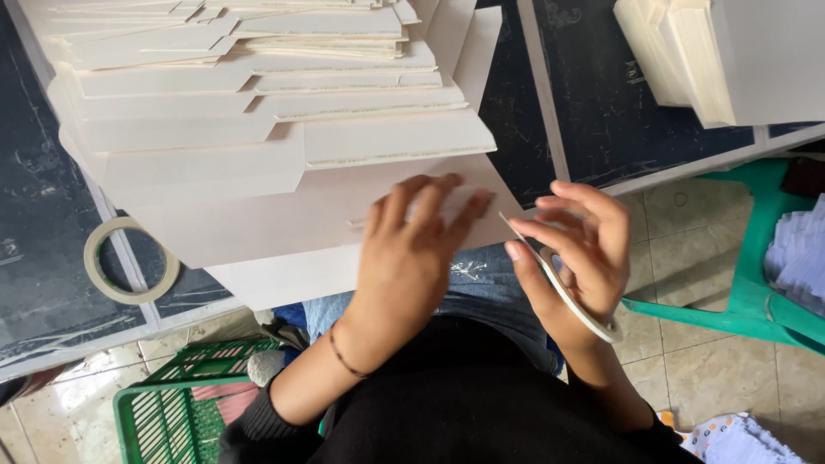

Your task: Applying double-sided tape to pre-cut paper folders in a print shop finishing area

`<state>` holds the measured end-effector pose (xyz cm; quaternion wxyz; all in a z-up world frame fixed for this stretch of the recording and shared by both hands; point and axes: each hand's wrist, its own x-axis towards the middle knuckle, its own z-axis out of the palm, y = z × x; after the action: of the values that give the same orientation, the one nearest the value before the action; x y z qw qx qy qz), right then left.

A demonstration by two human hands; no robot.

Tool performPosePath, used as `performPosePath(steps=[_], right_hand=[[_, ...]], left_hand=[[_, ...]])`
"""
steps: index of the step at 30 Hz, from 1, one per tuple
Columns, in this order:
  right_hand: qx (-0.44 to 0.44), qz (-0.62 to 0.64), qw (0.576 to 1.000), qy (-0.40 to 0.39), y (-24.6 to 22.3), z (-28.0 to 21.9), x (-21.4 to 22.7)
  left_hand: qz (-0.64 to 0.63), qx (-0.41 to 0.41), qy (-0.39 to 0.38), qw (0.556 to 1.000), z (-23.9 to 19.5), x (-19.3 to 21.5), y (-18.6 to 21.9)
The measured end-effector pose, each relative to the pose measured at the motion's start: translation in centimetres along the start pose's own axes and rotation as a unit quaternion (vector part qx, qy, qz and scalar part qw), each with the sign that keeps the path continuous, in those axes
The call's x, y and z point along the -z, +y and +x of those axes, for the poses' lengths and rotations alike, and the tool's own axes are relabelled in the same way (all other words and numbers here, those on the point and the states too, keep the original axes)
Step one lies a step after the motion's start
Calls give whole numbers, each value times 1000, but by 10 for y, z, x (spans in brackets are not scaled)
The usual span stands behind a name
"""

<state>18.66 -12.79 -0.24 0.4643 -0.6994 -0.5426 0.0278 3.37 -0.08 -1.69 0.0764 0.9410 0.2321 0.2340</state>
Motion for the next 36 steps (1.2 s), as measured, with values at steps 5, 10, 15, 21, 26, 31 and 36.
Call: performPosePath(steps=[5, 10, 15, 21, 26, 31, 36], right_hand=[[15, 54, 992, -113, -9, 1, -25], [23, 66, 984, -162, -31, 13, -47], [41, 21, 987, -153, -29, 10, -61], [85, 10, 990, -113, -11, 9, -45], [-38, -13, 996, -73, 12, 19, 15], [-76, -31, 995, -57, 23, 13, 30], [-74, -41, 995, -56, 30, 9, 22]], left_hand=[[-79, 185, -37, 979, -26, 43, -28], [-110, 249, -65, 960, -44, 56, -32], [-130, 263, -72, 953, -48, 55, -29], [-77, 247, -69, 964, -45, 43, -30], [-48, 287, -94, 952, -50, 36, -32], [-62, 243, -79, 965, -37, 23, -21], [-96, 180, -61, 977, -5, 0, 4]])
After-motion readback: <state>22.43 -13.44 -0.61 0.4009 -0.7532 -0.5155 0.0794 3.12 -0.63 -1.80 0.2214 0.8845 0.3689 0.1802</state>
